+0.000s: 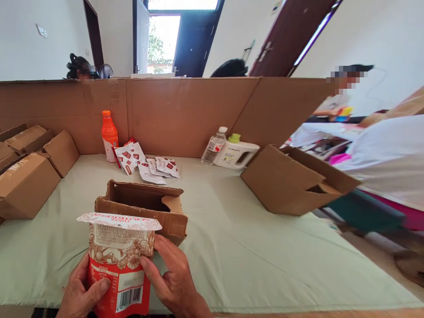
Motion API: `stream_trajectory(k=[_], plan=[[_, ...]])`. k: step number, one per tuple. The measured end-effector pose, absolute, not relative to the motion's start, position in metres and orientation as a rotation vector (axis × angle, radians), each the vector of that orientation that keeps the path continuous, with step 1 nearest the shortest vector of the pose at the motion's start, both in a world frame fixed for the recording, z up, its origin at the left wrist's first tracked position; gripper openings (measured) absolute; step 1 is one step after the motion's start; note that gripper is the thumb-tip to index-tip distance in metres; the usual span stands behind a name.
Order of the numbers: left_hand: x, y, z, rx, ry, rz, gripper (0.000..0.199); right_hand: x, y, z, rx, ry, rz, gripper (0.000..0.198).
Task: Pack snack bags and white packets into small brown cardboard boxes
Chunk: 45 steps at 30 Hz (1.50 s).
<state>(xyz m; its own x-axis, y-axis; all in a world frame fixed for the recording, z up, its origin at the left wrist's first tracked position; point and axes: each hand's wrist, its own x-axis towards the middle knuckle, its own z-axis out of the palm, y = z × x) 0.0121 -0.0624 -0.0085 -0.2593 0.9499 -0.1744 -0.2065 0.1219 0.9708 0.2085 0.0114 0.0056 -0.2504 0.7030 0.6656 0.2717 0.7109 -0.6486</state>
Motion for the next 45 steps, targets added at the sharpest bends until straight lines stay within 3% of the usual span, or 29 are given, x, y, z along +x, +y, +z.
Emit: stream_trajectory(k=[6, 17, 28, 45], plan=[[0.012, -0.061, 0.004, 0.810, 1.307, 1.358, 0.064, 0.217, 0.007, 0.000, -0.794, -1.814, 0.501, 0.017], [0.016, -0.054, 0.001, 0.704, 1.262, 1.366, 0.065, 0.222, 0.014, 0.002, -0.753, -1.908, 0.050, 0.016], [0.008, -0.057, -0.008, 0.782, 1.208, 1.307, 0.060, 0.220, 0.015, 0.004, -0.753, -1.887, -0.123, 0.021], [0.008, -0.062, -0.016, 0.883, 1.209, 1.220, 0.065, 0.223, 0.012, -0.005, -0.871, -2.028, -0.100, 0.022]])
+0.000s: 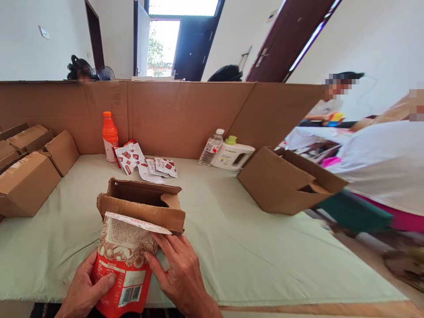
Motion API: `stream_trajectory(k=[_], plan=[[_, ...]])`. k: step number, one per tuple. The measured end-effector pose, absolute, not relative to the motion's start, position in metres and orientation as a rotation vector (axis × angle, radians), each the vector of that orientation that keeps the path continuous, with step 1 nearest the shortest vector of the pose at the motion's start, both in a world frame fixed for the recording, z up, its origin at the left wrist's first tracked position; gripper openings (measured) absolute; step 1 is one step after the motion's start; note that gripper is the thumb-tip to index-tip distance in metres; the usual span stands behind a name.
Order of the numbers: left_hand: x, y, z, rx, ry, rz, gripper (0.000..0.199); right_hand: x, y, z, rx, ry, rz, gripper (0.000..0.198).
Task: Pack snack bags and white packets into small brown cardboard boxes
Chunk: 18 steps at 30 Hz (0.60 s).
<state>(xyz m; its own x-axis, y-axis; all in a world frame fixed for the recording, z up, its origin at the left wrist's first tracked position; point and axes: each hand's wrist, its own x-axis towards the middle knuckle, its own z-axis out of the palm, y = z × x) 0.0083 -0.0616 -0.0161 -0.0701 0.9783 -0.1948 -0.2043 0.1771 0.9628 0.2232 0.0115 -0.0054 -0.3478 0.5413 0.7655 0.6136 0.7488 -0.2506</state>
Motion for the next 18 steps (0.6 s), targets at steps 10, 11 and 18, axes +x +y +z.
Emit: stream_trajectory(k=[10, 11, 18], plan=[[0.002, -0.052, -0.028, 1.101, 1.160, 1.105, 0.058, 0.234, 0.009, -0.020, -0.951, -1.994, -0.192, 0.021], [0.003, -0.052, -0.028, 1.110, 1.155, 1.091, 0.059, 0.235, 0.009, -0.022, -0.959, -1.995, -0.192, 0.022], [0.004, -0.052, -0.036, 1.287, 1.321, 0.952, 0.042, 0.247, 0.003, -0.038, -1.017, -1.997, 0.033, 0.020]])
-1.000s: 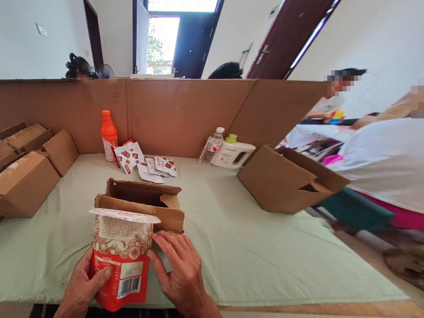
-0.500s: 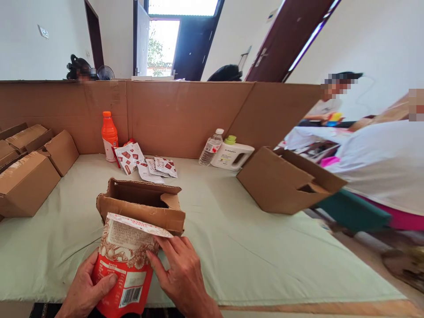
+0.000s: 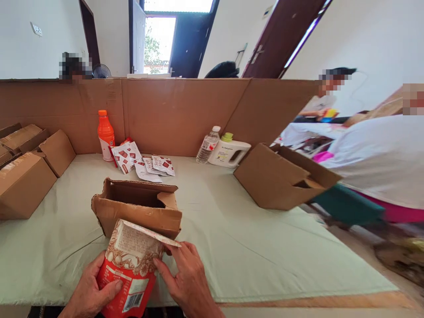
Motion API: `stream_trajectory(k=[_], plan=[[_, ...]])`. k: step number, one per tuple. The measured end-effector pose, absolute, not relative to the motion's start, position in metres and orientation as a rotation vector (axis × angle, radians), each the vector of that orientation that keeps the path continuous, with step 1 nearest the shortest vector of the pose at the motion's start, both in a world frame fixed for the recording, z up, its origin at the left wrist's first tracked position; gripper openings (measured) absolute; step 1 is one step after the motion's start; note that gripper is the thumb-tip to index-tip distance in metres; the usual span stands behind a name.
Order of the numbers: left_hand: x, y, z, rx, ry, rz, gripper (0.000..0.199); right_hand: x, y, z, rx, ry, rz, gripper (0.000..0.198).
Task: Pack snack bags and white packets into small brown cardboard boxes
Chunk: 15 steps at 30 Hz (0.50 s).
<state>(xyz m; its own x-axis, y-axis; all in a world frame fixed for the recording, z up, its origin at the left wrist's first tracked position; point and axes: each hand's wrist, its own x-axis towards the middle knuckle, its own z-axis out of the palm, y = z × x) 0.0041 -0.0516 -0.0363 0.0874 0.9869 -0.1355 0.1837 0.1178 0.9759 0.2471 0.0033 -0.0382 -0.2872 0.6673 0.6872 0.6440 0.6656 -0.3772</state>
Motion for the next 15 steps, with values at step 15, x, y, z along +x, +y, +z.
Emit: stream_trajectory(k=[15], plan=[[0.007, -0.055, -0.059, 1.306, 1.298, 0.955, 0.041, 0.251, -0.009, -0.068, -1.115, -2.036, 0.073, 0.040]])
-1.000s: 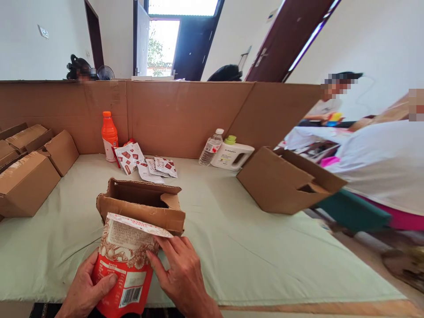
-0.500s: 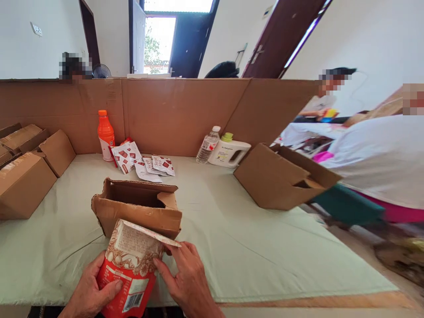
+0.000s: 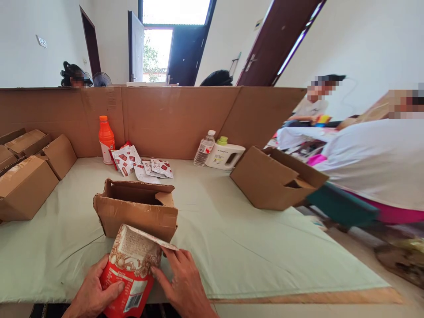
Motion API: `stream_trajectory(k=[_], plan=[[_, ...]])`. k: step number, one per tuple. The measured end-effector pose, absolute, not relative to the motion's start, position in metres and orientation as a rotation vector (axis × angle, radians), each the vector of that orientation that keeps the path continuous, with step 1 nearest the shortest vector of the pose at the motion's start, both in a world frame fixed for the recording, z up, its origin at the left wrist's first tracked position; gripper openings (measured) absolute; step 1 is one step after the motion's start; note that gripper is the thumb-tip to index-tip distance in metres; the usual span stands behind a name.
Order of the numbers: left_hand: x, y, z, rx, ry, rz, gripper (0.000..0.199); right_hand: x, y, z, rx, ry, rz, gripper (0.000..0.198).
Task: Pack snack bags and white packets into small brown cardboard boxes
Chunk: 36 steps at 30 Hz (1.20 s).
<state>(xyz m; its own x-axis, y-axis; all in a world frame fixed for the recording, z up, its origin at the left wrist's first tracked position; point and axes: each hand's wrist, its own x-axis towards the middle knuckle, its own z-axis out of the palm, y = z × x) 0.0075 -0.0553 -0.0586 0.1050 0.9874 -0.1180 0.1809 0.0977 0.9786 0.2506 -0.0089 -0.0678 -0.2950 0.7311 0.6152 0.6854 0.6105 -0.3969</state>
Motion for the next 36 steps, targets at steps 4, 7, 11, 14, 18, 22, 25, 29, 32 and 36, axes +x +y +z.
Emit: stream_trajectory(k=[4, 7, 11, 14, 18, 22, 25, 29, 32, 36], plan=[[0.006, -0.058, -0.050, 1.342, 1.289, 0.895, 0.035, 0.248, -0.011, -0.064, -1.103, -2.040, 0.154, 0.042], [0.004, -0.059, -0.040, 1.399, 1.291, 0.861, 0.032, 0.249, -0.012, -0.058, -1.096, -2.053, 0.226, 0.038], [0.002, -0.059, -0.034, 1.413, 1.297, 0.855, 0.030, 0.253, -0.012, -0.046, -1.087, -2.061, 0.173, 0.028], [0.002, -0.060, -0.035, 1.369, 1.297, 0.850, 0.031, 0.254, -0.010, -0.037, -1.070, -1.989, 0.004, 0.024], [0.000, -0.060, -0.034, 1.344, 1.253, 0.846, 0.037, 0.248, -0.007, -0.030, -1.043, -1.982, -0.109, 0.033], [-0.003, -0.061, -0.031, 1.335, 1.141, 0.795, 0.042, 0.244, -0.005, -0.029, -1.049, -1.999, -0.127, 0.046], [-0.006, -0.062, -0.027, 1.356, 1.053, 0.744, 0.042, 0.246, -0.007, -0.025, -1.016, -2.060, -0.022, 0.048], [-0.008, -0.064, -0.021, 1.410, 1.016, 0.713, 0.035, 0.246, -0.015, -0.012, -0.921, -2.252, 0.419, 0.049], [-0.007, -0.064, -0.020, 1.441, 1.017, 0.695, 0.025, 0.242, -0.020, -0.003, -0.928, -2.263, 0.742, 0.059], [-0.008, -0.065, -0.018, 1.451, 1.039, 0.670, 0.028, 0.238, -0.019, 0.004, -0.950, -2.220, 1.122, 0.065]])
